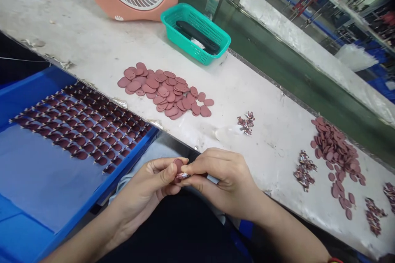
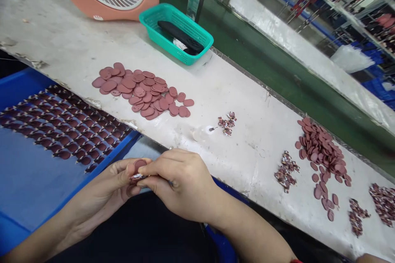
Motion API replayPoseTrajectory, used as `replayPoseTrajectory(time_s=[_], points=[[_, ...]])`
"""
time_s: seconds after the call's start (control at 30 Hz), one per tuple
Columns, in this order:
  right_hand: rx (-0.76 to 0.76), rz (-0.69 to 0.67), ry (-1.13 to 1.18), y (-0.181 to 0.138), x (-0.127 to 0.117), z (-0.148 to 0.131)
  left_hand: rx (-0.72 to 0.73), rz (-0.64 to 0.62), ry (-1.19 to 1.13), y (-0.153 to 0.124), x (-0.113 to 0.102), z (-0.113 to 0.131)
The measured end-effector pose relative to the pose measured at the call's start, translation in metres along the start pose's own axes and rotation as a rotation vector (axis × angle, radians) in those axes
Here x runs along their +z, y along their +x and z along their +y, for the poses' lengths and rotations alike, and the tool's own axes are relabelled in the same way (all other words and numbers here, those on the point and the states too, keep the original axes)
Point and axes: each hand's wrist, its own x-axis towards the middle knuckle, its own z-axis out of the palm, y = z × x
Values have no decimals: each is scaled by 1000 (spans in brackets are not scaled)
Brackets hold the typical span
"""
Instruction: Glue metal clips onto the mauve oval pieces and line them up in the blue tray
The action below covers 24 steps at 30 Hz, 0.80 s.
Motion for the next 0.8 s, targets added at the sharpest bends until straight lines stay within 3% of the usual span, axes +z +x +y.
replayPoseTrajectory(time_s=[0.5,0.8], points=[[3,-4,-4,1,1,-2,16,-34,-9,1,4,7],[-31,15,-5,4,5,2,2,24,-4,-1,-4,0]])
